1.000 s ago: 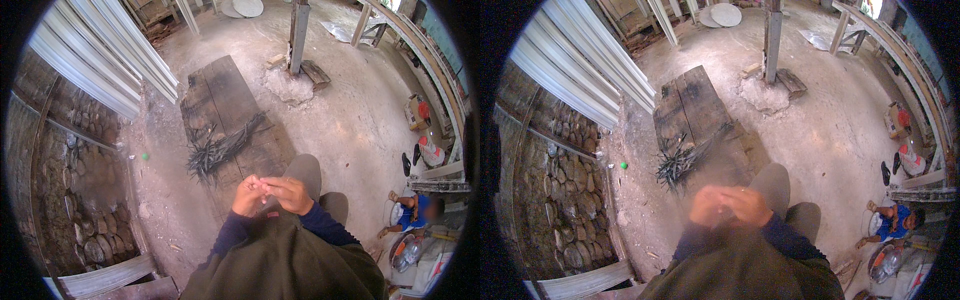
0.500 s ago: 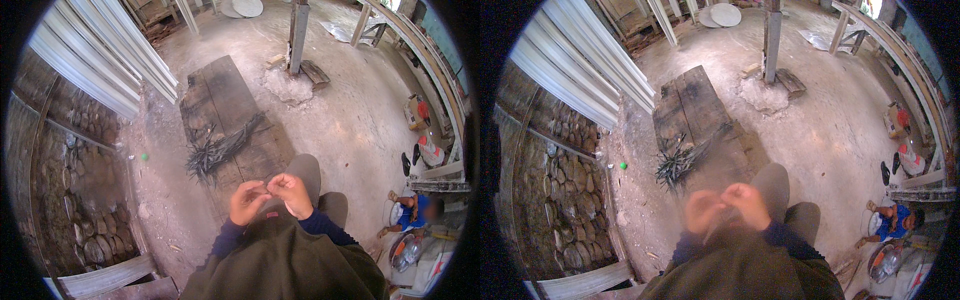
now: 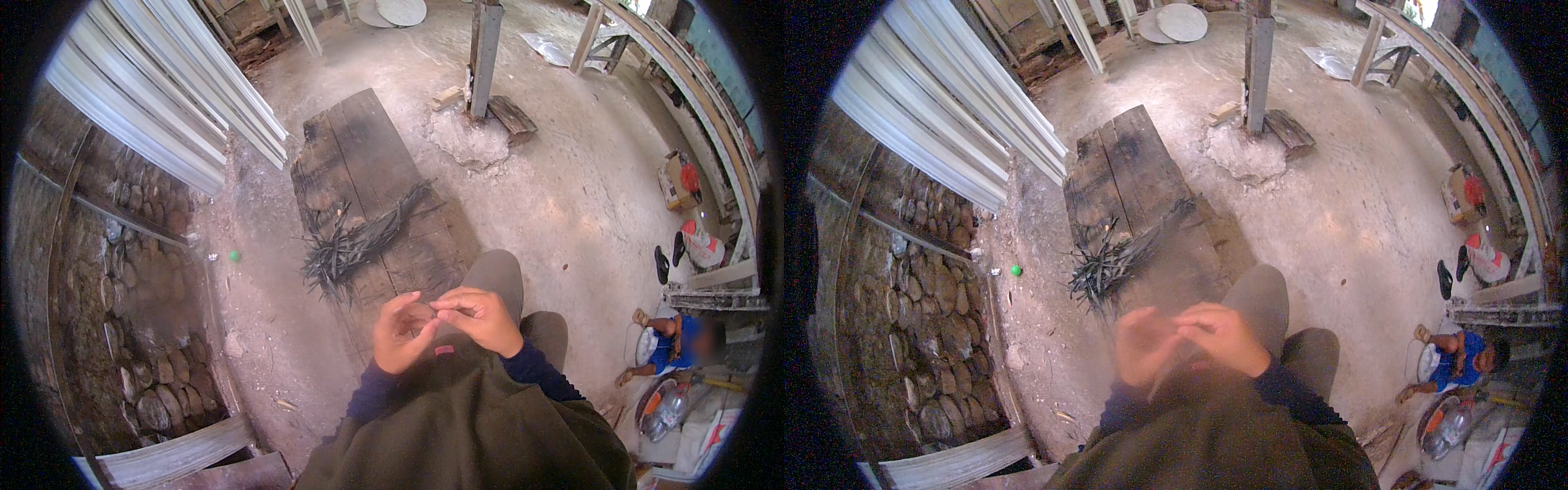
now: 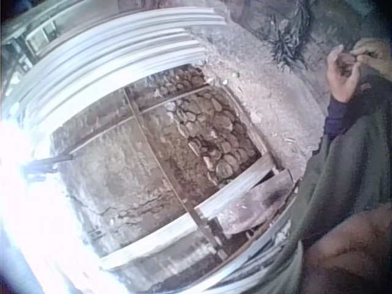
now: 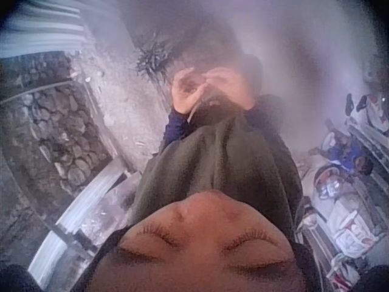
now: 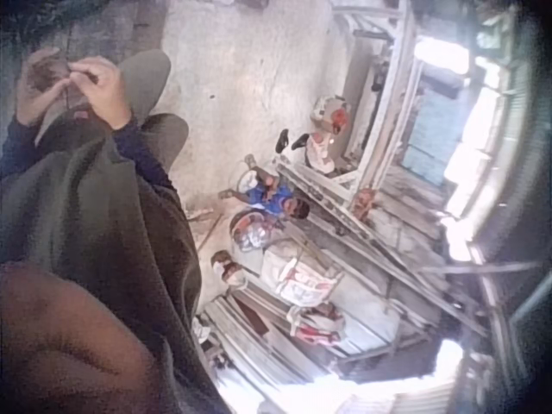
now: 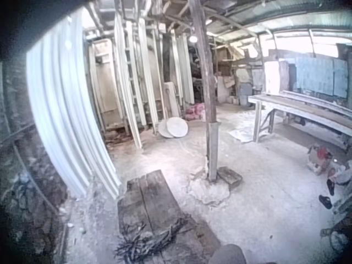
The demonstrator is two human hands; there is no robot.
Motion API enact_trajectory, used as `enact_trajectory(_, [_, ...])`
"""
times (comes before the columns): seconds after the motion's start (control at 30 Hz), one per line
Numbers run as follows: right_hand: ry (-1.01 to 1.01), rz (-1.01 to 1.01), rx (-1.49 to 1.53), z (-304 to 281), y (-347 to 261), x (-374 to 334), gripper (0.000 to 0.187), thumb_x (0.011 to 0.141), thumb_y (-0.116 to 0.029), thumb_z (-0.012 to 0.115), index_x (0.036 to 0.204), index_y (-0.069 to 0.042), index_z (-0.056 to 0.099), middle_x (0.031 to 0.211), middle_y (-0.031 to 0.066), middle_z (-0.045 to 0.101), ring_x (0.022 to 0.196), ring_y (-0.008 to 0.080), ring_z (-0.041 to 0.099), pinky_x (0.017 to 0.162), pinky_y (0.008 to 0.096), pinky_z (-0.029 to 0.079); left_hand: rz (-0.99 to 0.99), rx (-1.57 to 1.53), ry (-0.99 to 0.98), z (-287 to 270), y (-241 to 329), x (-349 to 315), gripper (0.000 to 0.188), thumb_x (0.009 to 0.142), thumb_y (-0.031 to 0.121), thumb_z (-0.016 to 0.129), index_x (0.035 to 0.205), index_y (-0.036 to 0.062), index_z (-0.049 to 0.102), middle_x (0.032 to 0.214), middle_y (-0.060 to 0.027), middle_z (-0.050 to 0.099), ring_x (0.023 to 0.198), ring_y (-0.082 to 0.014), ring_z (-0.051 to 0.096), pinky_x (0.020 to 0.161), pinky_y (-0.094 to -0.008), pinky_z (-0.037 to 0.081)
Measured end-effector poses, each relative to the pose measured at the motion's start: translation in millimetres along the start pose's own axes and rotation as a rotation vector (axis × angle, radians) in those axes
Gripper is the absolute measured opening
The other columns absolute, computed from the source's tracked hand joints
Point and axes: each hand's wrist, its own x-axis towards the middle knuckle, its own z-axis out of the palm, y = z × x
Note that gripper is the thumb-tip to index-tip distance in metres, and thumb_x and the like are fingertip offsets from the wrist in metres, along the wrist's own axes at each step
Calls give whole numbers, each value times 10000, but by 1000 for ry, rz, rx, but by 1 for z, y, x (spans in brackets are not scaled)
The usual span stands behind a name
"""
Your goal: The person uses a scraper to clean a long white mold on a workbench, then picks up a bundle of thin metal strips and sits on the floor to separate and straighten them by hand.
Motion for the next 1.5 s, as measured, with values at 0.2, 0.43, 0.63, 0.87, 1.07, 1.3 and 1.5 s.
enact_trajectory(0.2, [149, 511, 884, 15, 14, -9, 116, 771, -4, 537, 883, -1, 569, 867, 54, 562, 813, 146, 543, 744, 280, 436, 103, 212, 27, 2, -15, -8, 389, 675, -71, 595, 1035, 14, 474, 839, -115, 566, 759, -173, 576, 662, -267, 468])
enact_trajectory(0.43, [154, 494, 1051, 16, 20, -9, 119, 770, -3, 542, 886, -14, 566, 870, 50, 560, 802, 126, 532, 726, 269, 432, 133, 156, 42, 1, -24, -11, 352, 664, -73, 600, 993, 6, 505, 830, -122, 578, 764, -183, 582, 669, -268, 458])
enact_trajectory(0.63, [210, 231, 321, 23, 9, -8, 119, 767, -12, 555, 878, 14, 590, 835, 62, 568, 774, 118, 527, 697, 226, 420, 221, 294, -38, -4, -9, -2, 474, 689, -106, 566, 1109, 24, 389, 881, -134, 559, 795, -184, 570, 698, -277, 460])
enact_trajectory(0.87, [155, -2, -27, 21, 12, -6, 101, 774, -26, 544, 863, 11, 576, 868, 71, 530, 779, 126, 533, 665, 230, 431, 165, 90, 45, -2, -12, -5, 565, 687, -97, 570, 1157, 67, 303, 875, -99, 518, 810, -173, 539, 697, -279, 460])
enact_trajectory(1.07, [215, 9, -106, 37, 19, -6, 64, 809, -61, 499, 851, -12, 492, 850, 47, 484, 786, 105, 483, 699, 231, 401, -45, 96, 318, 17, -5, -1, 536, 671, -71, 584, 1095, 83, 295, 809, -70, 517, 751, -145, 529, 648, -250, 456])
enact_trajectory(1.3, [-38, 460, 760, 21, 34, -7, 84, 836, -99, 470, 913, -68, 458, 873, 4, 472, 797, 103, 447, 758, 234, 357, -331, -226, 290, 12, -13, 4, 522, 667, -89, 583, 1070, 77, 295, 773, -77, 554, 741, -146, 548, 621, -243, 459])
enact_trajectory(1.5, [-187, 528, 1160, 13, 38, -7, 131, 815, -127, 515, 908, -50, 465, 886, 33, 518, 840, 123, 489, 769, 259, 379, -377, -237, 244, 8, 4, 2, 510, 669, -107, 586, 1060, 65, 306, 762, -83, 572, 741, -151, 558, 632, -245, 462])
